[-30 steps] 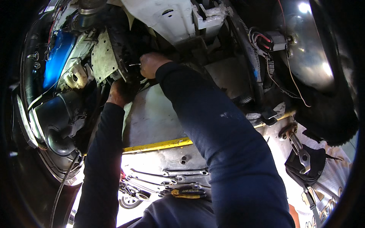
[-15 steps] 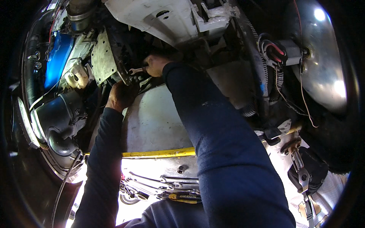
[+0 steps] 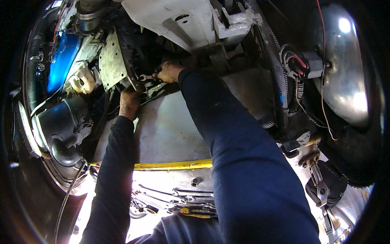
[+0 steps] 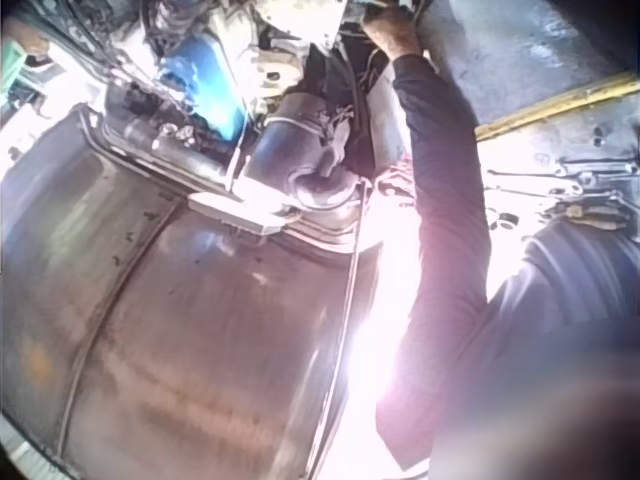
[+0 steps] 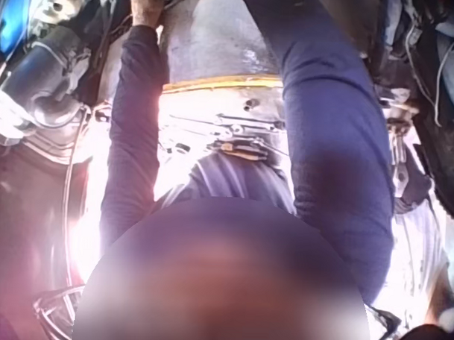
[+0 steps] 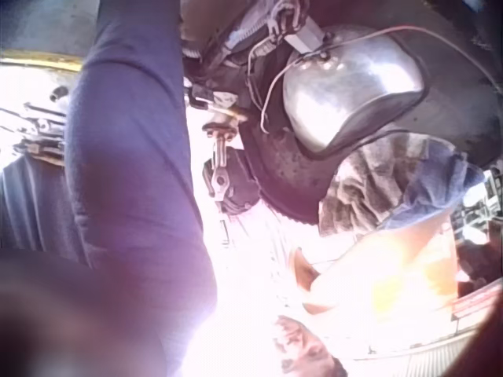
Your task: The person works on a vehicle engine bay, using a wrench to loosen and tighten bolts on a component near the radiator. They also use a blue plastic pry tool to adjust a part and a cloth to wipe surfaces. Another person assists by holding a light source.
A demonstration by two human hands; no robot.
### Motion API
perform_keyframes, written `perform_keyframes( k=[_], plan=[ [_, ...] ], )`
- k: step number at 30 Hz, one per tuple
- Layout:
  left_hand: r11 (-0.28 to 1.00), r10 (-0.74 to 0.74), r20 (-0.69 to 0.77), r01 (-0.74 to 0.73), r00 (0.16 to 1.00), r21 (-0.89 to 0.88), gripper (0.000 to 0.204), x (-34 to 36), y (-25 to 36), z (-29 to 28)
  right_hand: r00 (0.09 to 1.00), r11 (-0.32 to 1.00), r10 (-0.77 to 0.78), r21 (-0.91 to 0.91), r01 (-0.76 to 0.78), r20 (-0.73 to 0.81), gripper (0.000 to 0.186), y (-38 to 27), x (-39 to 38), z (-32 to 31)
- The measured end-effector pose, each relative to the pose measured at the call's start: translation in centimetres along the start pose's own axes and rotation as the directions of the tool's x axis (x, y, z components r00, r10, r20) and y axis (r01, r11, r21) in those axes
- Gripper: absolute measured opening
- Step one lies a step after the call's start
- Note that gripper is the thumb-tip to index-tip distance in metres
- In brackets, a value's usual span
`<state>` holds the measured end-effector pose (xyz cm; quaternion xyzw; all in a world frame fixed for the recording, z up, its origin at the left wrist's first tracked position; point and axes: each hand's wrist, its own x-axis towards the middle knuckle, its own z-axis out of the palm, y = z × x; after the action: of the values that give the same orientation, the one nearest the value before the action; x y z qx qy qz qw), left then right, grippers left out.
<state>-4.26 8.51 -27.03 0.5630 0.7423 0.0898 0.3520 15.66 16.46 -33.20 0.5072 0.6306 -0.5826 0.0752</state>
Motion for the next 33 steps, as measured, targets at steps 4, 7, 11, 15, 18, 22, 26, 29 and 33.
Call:
perform_keyframes(
  k=[4, 7, 11, 15, 18, 22, 26, 29, 33],
  plan=[
    [0.995, 0.085, 0.045, -0.082, 0.995, -0.051, 0.024, -0.2, 0.0, 0.8, 1.0, 1.0, 0.007, 0.014, -0.007, 0.006, 0.089, 0.4, 0.1, 0.0],
    [0.983, 0.164, 0.131, -0.149, 0.978, -0.111, 0.029, -0.3, -0.3, 1.5, 0.999, 0.997, 0.04, 0.071, -0.04, -0.007, 0.094, 0.5, 0.0, 0.0],
    [0.917, 0.379, 0.165, -0.394, 0.91, 0.064, 0.034, 0.2, -0.5, 1.9, 0.999, 1.0, 0.027, 0.008, -0.027, -0.029, 0.093, 0.4, 0.4, 0.0],
    [0.967, 0.254, 0.232, -0.253, 0.939, -0.034, 0.037, 0.4, -0.4, 1.5, 0.996, 0.993, -0.046, 0.104, 0.054, -0.079, 0.08, 0.8, 0.8, 0.6],
    [0.99, 0.137, 0.302, -0.138, 0.944, -0.017, 0.035, 0.3, -0.3, 1.4, 0.994, 0.977, -0.093, 0.185, 0.103, -0.064, 0.068, 1.1, 1.0, 1.0],
    [0.974, 0.166, 0.252, -0.199, 0.953, 0.109, 0.034, 0.4, -0.8, 2.1, 0.981, 0.952, -0.194, 0.246, 0.184, 0.018, 0.058, 0.5, 0.9, 1.6],
    [0.909, 0.215, 0.362, -0.322, 0.907, 0.266, 0.032, 0.9, -1.6, 2.7, 0.99, 0.972, -0.138, 0.197, 0.128, 0.041, 0.057, -0.6, 0.3, 1.7],
    [0.723, 0.266, 0.534, -0.533, 0.802, 0.439, 0.033, 1.0, -1.6, 2.6, 0.973, 0.973, -0.228, -0.02, 0.229, 0.033, 0.058, -0.9, -0.3, 1.6],
    [0.599, 0.28, 0.618, -0.637, 0.734, 0.485, 0.031, 0.8, -1.2, 2.2, 0.934, 0.882, -0.35, -0.312, 0.353, 0.066, 0.041, -1.1, -0.6, 1.7]
  ],
)
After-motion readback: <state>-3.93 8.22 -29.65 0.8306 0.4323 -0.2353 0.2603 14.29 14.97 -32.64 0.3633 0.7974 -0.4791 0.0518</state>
